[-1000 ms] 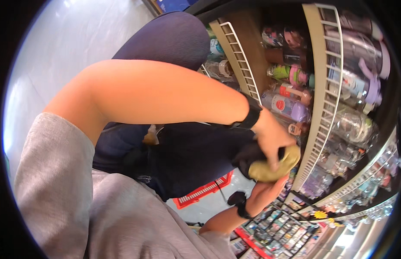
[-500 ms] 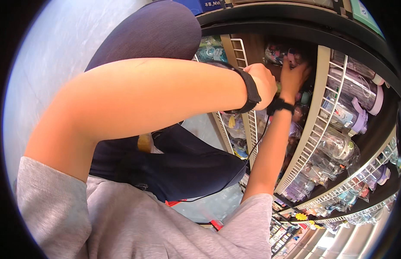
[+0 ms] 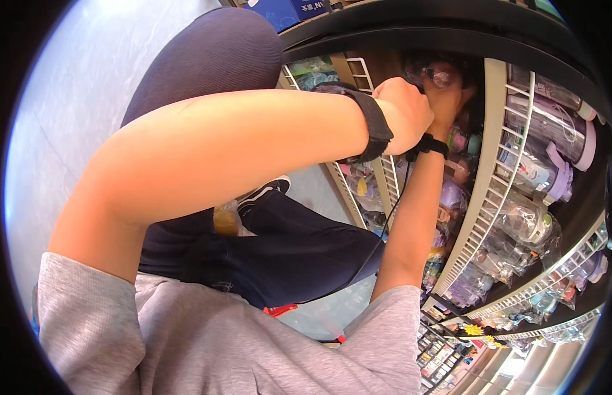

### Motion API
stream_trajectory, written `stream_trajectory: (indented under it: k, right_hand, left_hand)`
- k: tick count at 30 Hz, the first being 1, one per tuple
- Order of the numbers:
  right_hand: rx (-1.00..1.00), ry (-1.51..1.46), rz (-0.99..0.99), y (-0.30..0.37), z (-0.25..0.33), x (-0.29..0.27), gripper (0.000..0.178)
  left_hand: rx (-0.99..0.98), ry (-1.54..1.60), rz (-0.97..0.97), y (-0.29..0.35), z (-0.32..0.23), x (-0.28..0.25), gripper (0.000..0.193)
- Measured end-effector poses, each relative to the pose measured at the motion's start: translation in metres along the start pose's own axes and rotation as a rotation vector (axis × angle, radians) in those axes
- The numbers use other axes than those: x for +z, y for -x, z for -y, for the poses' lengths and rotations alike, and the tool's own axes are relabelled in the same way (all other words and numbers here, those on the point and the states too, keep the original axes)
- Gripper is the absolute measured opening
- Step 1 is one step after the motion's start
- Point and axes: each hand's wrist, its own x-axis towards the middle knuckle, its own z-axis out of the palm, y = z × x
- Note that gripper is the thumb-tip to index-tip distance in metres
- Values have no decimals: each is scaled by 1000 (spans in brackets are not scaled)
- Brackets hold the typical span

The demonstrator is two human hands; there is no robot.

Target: Wiping down various bottled products on a retail shelf with a cleaning cloth while squatting in the aisle.

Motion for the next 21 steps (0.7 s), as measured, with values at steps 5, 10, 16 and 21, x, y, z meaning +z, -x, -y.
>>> stream_trajectory:
  k: [5, 10, 16, 21]
  right_hand:
    - [76, -183, 80, 14, 13, -28, 57]
    - [234, -443, 230, 45, 7, -58, 63]
    - [223, -536, 281, 71, -3, -69, 64]
    - [550, -958, 201, 96, 6, -91, 61]
  left_hand:
    - [39, 56, -138, 0, 3, -2, 19]
    - [87, 124, -260, -1, 3, -9, 35]
    - [28, 420, 8, -8, -2, -16, 49]
    - [148, 307, -9, -23, 2, 4, 44]
